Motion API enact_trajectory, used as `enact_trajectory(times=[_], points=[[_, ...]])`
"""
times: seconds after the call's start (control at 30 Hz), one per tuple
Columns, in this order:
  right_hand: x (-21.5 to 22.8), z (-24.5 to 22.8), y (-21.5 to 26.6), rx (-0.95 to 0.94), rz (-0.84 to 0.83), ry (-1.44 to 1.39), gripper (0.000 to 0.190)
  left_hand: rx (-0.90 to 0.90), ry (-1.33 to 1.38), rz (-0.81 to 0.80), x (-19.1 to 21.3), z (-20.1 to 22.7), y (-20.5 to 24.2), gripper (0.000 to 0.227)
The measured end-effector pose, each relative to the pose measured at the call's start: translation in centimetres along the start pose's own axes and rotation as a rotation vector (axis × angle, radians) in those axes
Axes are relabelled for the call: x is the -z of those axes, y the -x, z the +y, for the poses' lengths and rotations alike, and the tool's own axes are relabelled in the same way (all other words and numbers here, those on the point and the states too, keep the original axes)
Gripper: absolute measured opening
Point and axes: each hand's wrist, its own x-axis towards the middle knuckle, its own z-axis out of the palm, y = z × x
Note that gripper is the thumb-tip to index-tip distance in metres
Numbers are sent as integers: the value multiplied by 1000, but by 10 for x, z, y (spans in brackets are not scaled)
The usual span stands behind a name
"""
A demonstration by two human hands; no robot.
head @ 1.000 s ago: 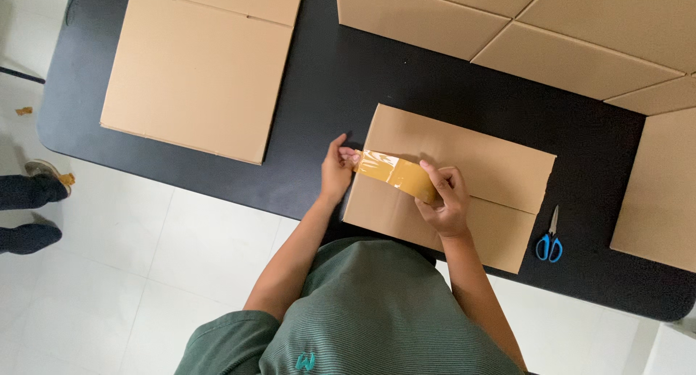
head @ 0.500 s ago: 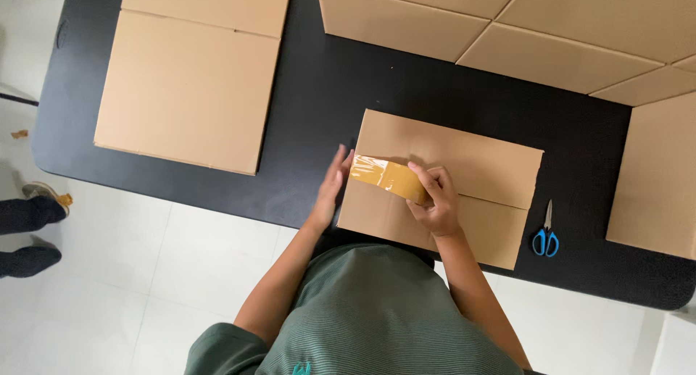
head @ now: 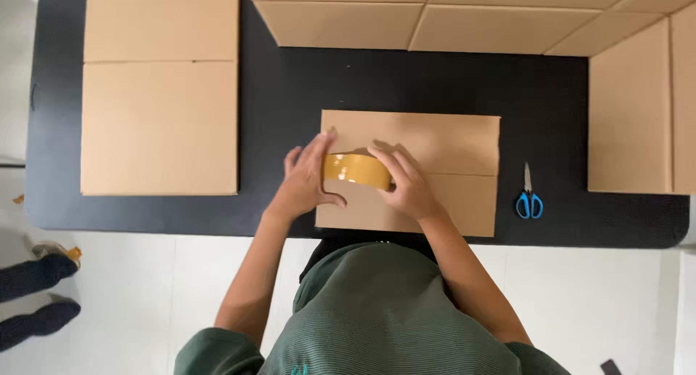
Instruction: The person folds cardboard flats into boxes, applies tape to the bottom seams using a tape dispenser, and cuts the tape with scissors, stacking the completed boxes to the side.
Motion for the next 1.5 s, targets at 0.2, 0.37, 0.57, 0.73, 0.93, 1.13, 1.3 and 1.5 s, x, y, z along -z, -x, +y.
enact_trajectory(times=[0.2,0.37,0.57,0.73,0.93,1.13,1.3,1.5], points=[[25,35,21,-86,-117,74,49,224,-140,-107,5,20,-1,140],[67,105,69,-209,-115,225,55,320,-715,-45,-76,-26,43,98],[78,120,63,-213,28,-107,36,205,-52,297,-28,75,2,93],[71,132,86,-161,68,-148,30,-70,80,-14,-41,122,-64,112],[89,143,93,-192,73,31,35,34,-335,-240,-56,134,-88,143],[109,142,86,-167,-109,184,46,134,-202,-274,-41,154,-85,140],[87,140,84,-166,-152,112,31,215,-79,-218,-47,144,-74,128],[66,126,78,-217,-261,56,37,148,-37,-111,-52,123,-65,102]])
